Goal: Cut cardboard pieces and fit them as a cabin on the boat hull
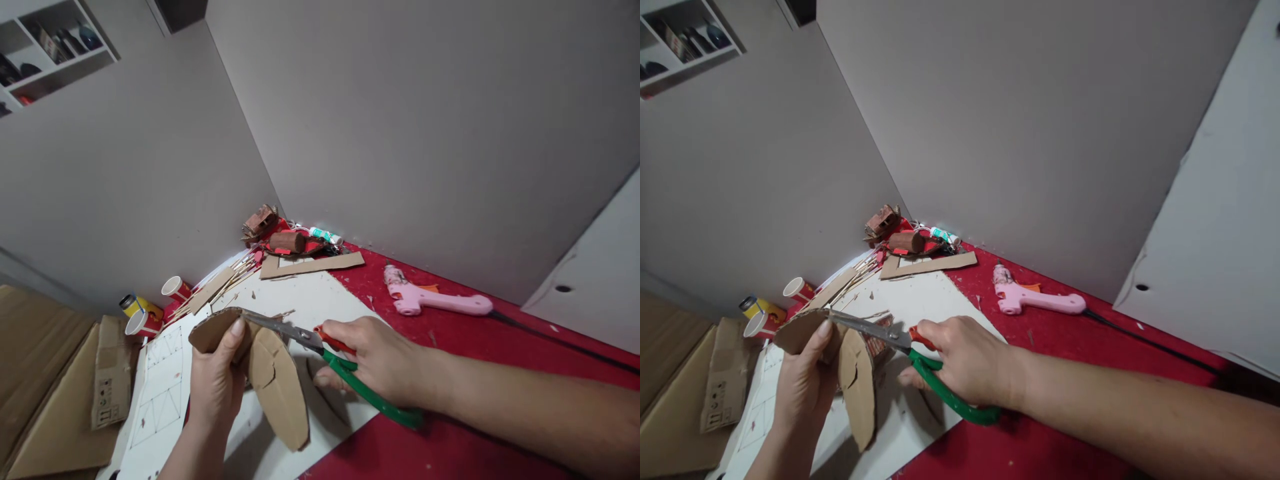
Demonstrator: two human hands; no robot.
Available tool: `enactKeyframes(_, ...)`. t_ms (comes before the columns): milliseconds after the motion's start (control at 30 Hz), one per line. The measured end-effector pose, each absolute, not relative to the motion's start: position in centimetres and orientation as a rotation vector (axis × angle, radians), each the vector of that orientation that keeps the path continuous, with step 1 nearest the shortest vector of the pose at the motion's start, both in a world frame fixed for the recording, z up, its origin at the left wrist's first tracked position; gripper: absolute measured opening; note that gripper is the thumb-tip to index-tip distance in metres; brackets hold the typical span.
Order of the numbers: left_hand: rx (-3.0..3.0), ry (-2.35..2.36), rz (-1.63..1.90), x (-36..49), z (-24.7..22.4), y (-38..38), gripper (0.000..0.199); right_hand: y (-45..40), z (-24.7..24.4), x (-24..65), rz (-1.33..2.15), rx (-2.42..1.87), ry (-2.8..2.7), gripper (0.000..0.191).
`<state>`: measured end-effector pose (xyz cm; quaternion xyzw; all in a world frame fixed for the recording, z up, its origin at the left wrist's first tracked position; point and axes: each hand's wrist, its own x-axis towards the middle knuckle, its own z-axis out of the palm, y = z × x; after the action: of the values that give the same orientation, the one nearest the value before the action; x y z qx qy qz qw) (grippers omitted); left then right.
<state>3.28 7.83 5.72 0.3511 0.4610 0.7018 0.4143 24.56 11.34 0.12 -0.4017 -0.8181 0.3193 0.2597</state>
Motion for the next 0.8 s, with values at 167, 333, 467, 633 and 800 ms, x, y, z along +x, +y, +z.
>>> enactKeyframes(167, 0.895, 1.155, 1.775, 3.4, 5.8, 7.6, 0.05, 11.3, -0.2, 24.4, 0.866, -1.03, -2.21, 0.037)
enactKeyframes(333, 0.883, 1.174, 1.708, 3.9, 5.7, 7.4, 0.048, 11.5, 0.3, 24.6, 0.738, -1.047, -2.278, 0.041)
enactKeyframes(467, 0.885, 1.174, 1.679, 4.2, 5.5, 7.3, 0.052, 11.6, 0.6, 24.8, 0.7, -1.056, -2.271, 0.041)
enactKeyframes(633, 0.91, 1.155, 1.643, 4.2, 5.6, 7.4, 0.045, 11.5, 0.3, 24.9, 0.749, -1.031, -2.244, 0.039)
enactKeyframes(800, 0.889, 1.071, 1.562, 4.7, 5.7, 7.0, 0.04, 11.4, -1.8, 25.2, 0.729, -0.929, -2.199, 0.039)
